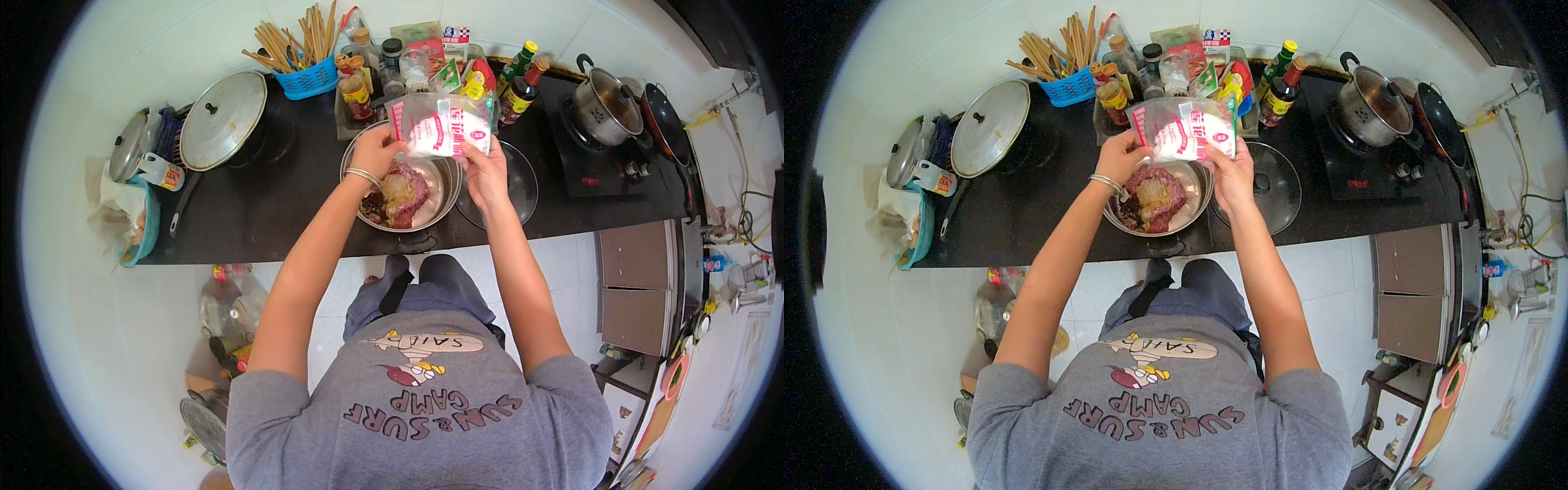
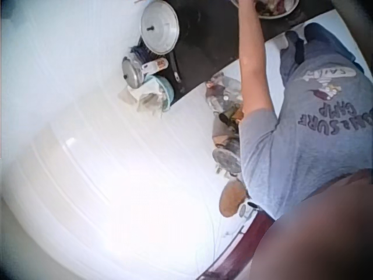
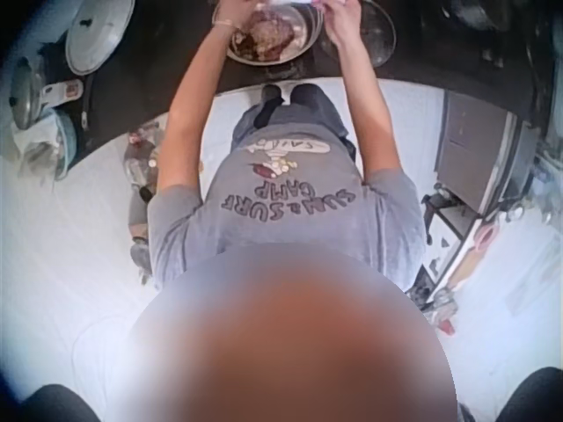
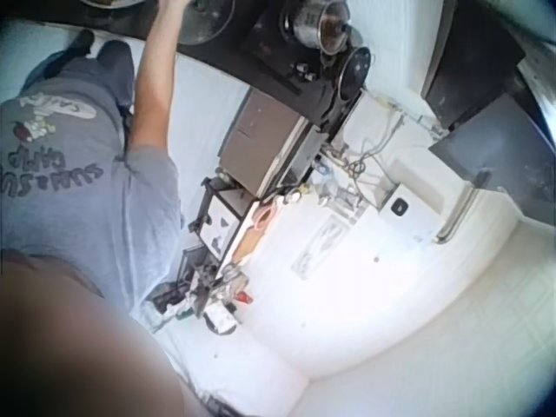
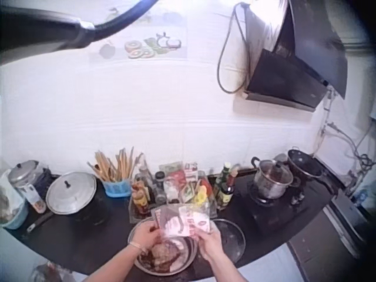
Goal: The person seasons a bowl of raw ground meat with various ingredients. They add salt, a dark liquid from a bottle, a green powder, and contents from two different packets into the bowl. The person handles the containers and the bowl directly with their hands.
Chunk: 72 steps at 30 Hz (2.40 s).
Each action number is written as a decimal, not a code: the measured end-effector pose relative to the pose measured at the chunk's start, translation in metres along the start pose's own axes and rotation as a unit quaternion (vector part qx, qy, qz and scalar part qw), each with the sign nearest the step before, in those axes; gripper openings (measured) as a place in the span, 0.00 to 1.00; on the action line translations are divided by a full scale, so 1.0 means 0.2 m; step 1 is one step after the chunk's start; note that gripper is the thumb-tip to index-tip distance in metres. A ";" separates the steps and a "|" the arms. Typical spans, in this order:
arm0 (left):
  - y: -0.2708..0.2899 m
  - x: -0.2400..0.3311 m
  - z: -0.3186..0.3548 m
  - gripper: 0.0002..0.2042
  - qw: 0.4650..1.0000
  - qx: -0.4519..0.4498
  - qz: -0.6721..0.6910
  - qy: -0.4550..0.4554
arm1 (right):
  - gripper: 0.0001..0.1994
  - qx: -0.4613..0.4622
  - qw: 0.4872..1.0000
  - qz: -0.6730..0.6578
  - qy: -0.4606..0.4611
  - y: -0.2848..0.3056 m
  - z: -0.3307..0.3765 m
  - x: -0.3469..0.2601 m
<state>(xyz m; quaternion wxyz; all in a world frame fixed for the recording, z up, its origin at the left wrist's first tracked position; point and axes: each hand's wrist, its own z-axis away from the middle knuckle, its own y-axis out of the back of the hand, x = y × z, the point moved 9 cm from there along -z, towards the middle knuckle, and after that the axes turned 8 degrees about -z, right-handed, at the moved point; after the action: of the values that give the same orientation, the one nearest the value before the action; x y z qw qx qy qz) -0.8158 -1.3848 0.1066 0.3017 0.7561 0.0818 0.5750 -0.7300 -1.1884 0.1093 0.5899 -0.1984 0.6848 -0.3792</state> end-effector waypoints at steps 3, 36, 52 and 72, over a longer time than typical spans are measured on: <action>0.00 -0.03 -0.01 0.06 0.998 0.000 0.060 0.012 | 0.16 -0.001 1.000 -0.005 0.007 -0.02 -0.02 0.00; -0.02 0.00 -0.02 0.05 0.998 -0.018 0.047 0.032 | 0.17 0.005 1.000 -0.010 -0.020 0.10 -0.08 0.00; -0.02 0.01 -0.03 0.07 0.995 -0.027 0.079 0.059 | 0.15 0.024 0.992 -0.081 -0.089 0.17 -0.08 0.10; -0.51 0.87 -0.57 0.10 0.996 -0.075 -0.049 -0.012 | 0.29 0.001 0.849 0.511 0.133 0.21 -0.16 -0.41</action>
<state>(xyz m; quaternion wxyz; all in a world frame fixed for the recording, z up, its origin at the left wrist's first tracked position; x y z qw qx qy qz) -0.8407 -1.1795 0.2116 0.3861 0.7335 0.0718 0.5548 -0.7358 -1.0938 0.1315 0.6038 0.2328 0.7609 -0.0477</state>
